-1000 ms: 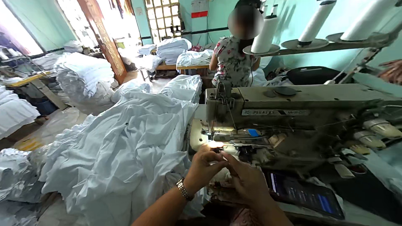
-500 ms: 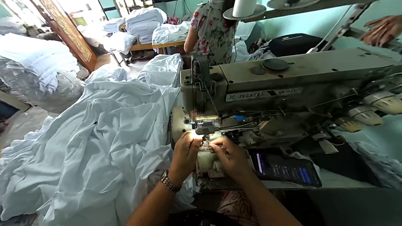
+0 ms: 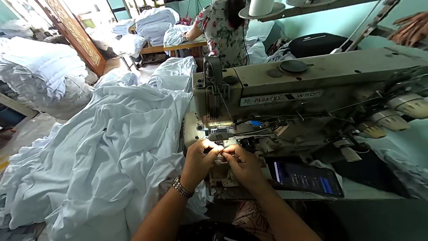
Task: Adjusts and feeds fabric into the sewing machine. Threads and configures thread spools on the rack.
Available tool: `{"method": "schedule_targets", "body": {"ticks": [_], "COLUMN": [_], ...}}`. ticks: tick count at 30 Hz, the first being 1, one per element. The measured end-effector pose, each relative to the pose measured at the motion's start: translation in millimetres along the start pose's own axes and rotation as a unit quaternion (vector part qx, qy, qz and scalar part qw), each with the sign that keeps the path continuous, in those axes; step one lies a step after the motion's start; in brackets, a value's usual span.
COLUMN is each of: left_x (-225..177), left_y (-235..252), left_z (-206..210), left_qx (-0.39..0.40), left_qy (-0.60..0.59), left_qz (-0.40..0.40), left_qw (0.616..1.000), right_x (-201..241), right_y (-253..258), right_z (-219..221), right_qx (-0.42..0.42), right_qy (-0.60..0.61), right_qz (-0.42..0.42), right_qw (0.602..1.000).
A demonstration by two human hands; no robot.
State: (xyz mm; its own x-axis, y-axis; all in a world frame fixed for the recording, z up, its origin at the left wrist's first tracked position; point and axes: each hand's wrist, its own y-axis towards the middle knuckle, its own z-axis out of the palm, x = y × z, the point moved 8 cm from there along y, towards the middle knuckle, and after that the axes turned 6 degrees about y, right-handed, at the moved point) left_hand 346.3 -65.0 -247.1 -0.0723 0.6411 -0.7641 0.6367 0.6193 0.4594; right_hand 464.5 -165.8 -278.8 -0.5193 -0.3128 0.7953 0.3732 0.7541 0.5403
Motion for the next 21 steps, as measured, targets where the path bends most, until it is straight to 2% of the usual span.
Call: {"method": "schedule_targets", "body": {"ticks": [5,11,14,18,21], "left_x": [2,-4,-10,-10,-6], "left_y": [0,-2,-6,-10,-12], "left_z": [2,1,5,16,23], "left_qx": [-0.003,-0.022,-0.022,-0.006,-0.001], "left_qy": [0.012,-0.002,-0.047,-0.132,-0.192], "left_qz": [-0.004,0.014,0.011,-0.045,-0.107], "left_qw": [1.0,1.0,0.999,0.99,0.976], "right_x": [3,24,34,42,48], "right_y": [-4,-27,-40,-48,-46], "right_z": [-7,-53,-75,-91,-86], "right_qx": [-0.017,-0.096,-0.15,-0.187,-0.154], "right_qy": [0.007,-0.032,-0.042,0.074,0.175], "right_qz": [-0.017,-0.058,-0.076,-0.066,-0.063], "right_qw": [1.0,0.993,0.985,0.977,0.97]}}
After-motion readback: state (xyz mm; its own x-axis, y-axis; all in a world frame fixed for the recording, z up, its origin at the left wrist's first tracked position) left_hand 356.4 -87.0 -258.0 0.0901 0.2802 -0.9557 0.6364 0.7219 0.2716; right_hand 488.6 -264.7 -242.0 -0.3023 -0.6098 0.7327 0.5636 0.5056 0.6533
